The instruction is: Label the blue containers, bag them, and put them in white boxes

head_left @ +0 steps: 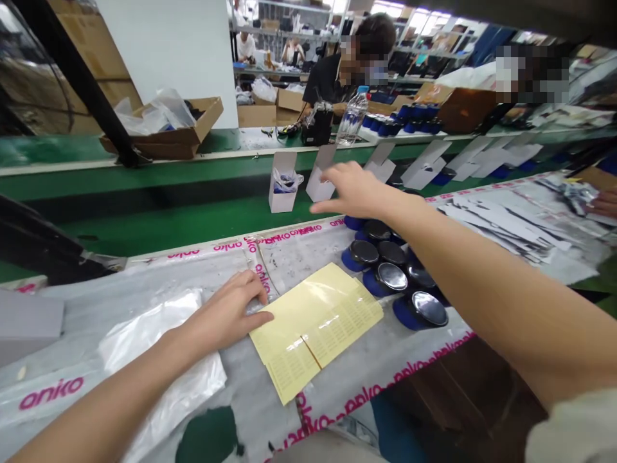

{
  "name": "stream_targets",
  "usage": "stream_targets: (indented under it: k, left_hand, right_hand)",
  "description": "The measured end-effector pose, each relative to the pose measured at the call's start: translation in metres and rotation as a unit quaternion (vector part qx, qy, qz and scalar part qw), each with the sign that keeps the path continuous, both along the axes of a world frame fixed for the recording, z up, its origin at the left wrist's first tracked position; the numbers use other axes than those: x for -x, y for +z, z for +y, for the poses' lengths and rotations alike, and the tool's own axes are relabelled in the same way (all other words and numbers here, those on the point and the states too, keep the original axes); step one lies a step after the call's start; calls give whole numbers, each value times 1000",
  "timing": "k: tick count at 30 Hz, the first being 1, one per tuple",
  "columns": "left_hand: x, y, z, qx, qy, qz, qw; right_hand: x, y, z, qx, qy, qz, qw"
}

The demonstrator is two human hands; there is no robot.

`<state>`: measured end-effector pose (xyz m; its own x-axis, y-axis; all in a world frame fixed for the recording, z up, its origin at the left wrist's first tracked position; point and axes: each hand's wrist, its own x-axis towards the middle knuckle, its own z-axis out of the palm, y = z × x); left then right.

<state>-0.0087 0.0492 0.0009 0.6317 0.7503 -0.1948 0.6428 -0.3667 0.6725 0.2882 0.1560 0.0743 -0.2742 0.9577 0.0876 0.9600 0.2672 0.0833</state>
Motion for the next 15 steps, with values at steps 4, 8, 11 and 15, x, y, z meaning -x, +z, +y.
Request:
stream_targets:
  k: [4, 8, 11, 15]
  left_hand:
    - [0, -1, 3, 12, 16, -37, 999]
    - [1, 0, 4, 21, -2, -24, 999]
    - [1, 1, 4, 17, -9, -20, 1000]
    - [1, -3, 5, -3, -24, -42, 999]
  right_hand:
    - [-34, -23, -63, 61, 15, -105, 993]
    - [-40, -44, -85, 54, 9, -119, 991]
    - [-23, -38, -83, 16, 17, -34, 999]
    - [28, -32, -88, 21, 162, 118, 979]
